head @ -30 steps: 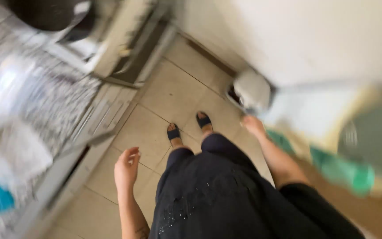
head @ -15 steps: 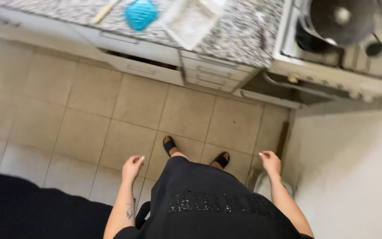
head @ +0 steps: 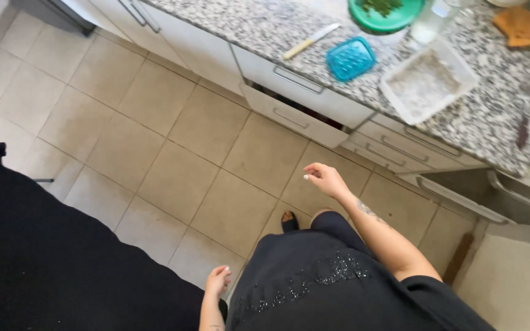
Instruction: The person cleans a kitchen sink and countertop area. They rinse a plastic container, scrape food scraps from a plate into the sink, and wipe the counter with a cloth. The person also washes a knife and a small bowl under running water.
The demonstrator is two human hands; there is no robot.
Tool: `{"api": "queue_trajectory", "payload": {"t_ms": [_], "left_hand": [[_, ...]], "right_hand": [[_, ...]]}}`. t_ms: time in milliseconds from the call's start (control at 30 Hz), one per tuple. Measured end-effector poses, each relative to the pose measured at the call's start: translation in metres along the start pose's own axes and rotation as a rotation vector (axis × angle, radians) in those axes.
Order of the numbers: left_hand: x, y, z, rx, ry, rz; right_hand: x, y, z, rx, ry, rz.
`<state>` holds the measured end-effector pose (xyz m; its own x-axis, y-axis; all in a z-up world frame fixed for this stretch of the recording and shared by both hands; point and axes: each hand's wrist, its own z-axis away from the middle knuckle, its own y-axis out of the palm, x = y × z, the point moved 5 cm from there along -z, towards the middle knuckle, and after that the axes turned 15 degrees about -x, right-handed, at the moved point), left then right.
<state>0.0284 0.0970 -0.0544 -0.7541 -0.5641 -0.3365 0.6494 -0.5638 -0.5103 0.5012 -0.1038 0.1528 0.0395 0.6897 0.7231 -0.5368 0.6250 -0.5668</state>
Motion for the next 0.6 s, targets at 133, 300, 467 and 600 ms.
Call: {"api": "queue_trajectory", "payload": {"t_ms": [133, 300, 467, 600], "left_hand": [[-0.115, 0.008, 0.010, 0.041, 0.106, 0.026], [-0.281, 0.027, -0.012, 0.106, 0.323, 0.046], [-0.445, 0.021, -0.051, 0.095, 0.527, 0.049], [-0.582, -0.014, -0.050, -0.008, 0.542, -0.057]], "right_hand": [[0.075, 0.017, -0.035, 0.026, -0.007, -0.051], [0.147, 0.025, -0.117, -0.029, -0.172, -0.095], [0.209, 0.024, -0.242, -0.236, -0.350, -0.171], [0.265, 0.024, -0.342, -0.394, -0.235, -0.089]]}}
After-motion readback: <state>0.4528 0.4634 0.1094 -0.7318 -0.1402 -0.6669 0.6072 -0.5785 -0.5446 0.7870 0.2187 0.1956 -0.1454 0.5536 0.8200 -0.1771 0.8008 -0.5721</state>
